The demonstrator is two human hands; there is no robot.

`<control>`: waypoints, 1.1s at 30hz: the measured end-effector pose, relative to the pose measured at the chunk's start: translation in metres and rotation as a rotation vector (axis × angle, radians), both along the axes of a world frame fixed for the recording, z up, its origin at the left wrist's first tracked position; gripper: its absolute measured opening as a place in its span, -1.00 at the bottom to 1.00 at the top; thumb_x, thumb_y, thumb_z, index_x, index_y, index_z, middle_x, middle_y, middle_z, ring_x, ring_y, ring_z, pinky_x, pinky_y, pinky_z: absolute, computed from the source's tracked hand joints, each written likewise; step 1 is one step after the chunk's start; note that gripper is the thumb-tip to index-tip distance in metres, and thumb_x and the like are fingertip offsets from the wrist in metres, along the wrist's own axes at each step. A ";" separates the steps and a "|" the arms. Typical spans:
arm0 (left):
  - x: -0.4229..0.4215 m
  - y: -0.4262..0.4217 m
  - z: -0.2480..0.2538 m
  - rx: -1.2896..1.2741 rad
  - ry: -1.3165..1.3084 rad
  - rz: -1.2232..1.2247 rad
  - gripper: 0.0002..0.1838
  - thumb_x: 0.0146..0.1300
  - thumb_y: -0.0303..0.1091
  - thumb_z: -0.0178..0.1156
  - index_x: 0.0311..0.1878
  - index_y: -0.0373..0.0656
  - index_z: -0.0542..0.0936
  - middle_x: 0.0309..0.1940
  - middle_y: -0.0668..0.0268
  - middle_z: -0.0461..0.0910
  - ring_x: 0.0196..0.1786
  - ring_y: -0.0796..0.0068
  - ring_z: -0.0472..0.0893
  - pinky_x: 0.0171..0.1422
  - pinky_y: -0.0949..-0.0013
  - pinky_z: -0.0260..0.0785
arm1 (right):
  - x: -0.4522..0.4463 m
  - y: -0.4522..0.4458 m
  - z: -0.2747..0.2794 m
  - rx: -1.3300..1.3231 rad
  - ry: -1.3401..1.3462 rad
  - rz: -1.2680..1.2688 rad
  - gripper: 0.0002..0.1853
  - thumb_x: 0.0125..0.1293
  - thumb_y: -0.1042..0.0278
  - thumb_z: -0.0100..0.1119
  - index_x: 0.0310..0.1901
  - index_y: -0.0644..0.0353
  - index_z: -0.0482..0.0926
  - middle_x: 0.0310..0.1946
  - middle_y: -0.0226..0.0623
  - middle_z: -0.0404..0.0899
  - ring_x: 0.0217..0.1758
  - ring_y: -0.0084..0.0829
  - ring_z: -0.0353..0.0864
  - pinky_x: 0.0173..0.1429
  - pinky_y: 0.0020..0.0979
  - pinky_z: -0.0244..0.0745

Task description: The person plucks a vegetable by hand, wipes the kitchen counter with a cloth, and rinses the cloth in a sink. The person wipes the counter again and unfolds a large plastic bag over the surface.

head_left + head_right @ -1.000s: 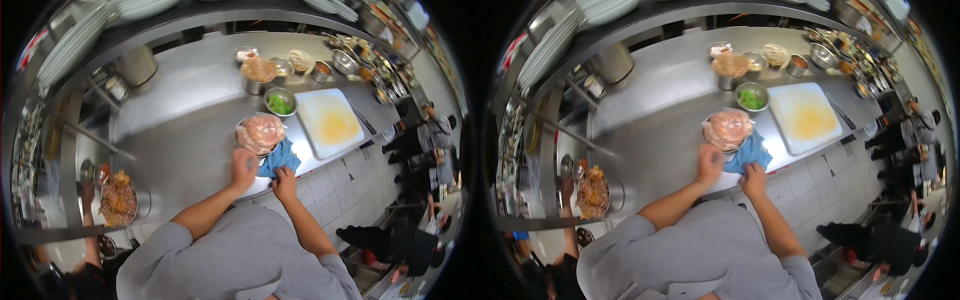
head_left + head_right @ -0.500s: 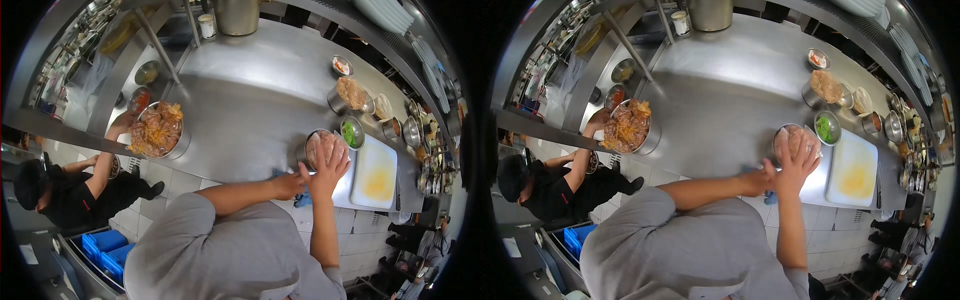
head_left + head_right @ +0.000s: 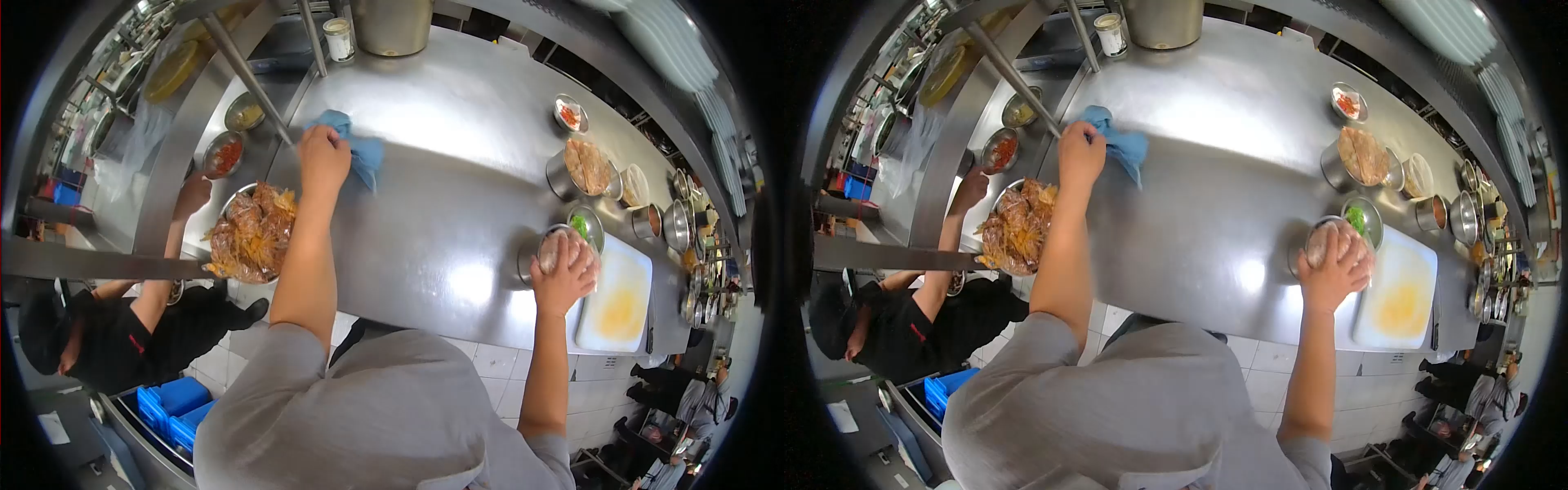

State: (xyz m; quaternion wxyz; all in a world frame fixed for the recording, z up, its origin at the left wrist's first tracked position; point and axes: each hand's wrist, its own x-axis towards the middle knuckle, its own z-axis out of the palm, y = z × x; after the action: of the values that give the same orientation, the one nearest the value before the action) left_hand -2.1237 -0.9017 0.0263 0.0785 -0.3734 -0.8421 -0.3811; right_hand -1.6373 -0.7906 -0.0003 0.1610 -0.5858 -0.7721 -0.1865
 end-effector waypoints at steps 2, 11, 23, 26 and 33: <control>-0.028 0.025 -0.006 -0.383 -0.154 0.094 -0.47 0.24 -0.09 0.27 0.18 -0.22 0.57 0.16 -0.06 0.64 0.27 0.01 0.56 0.40 -0.09 0.29 | 0.002 0.005 0.002 0.004 -0.034 -0.047 -0.14 -0.03 -0.26 0.48 0.41 -0.48 0.50 0.54 -0.22 0.26 0.57 0.22 0.13 0.50 0.40 0.04; -0.131 0.169 -0.191 -0.426 0.151 0.559 -0.28 0.41 0.21 0.06 0.49 -0.03 0.43 0.54 -0.13 0.23 0.59 -0.19 0.16 0.59 -0.35 -0.07 | 0.020 0.022 -0.023 0.075 0.008 -0.234 -0.16 0.02 -0.29 0.46 0.41 -0.41 0.49 0.53 -0.17 0.27 0.54 0.27 0.11 0.43 0.42 0.10; 0.428 -0.007 -0.181 0.052 0.072 -1.858 -0.42 0.03 -0.26 0.31 0.17 -0.32 0.61 0.36 0.02 0.46 0.54 -0.04 0.29 0.61 -0.18 0.08 | 0.030 0.027 -0.032 0.092 -0.039 -0.202 -0.19 0.09 -0.40 0.39 0.41 -0.40 0.50 0.50 -0.19 0.28 0.52 0.27 0.14 0.43 0.43 0.07; 0.428 -0.001 -0.209 0.166 0.124 -1.808 -0.59 0.07 -0.23 0.30 0.02 -0.10 0.71 0.35 0.09 0.50 0.53 0.01 0.32 0.56 -0.17 0.15 | 0.034 0.029 -0.030 0.066 -0.068 -0.213 -0.20 0.12 -0.41 0.37 0.42 -0.41 0.49 0.51 -0.19 0.27 0.53 0.29 0.13 0.42 0.46 0.08; 0.142 0.130 -0.158 -0.374 0.149 -0.748 -0.41 0.38 0.11 0.11 0.34 -0.04 0.57 0.46 0.07 0.43 0.53 0.05 0.36 0.62 -0.07 0.11 | 0.041 0.015 -0.020 -0.065 -0.037 -0.230 -0.15 0.19 -0.39 0.34 0.52 -0.48 0.35 0.58 -0.14 0.19 0.56 0.39 0.07 0.42 0.58 0.02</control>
State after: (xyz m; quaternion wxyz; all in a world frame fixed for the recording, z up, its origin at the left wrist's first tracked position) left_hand -1.9818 -0.7721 -0.1312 -0.0737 -0.6876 -0.6953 -0.1960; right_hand -1.5966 -0.7754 -0.0202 0.1050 -0.6720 -0.7081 -0.1896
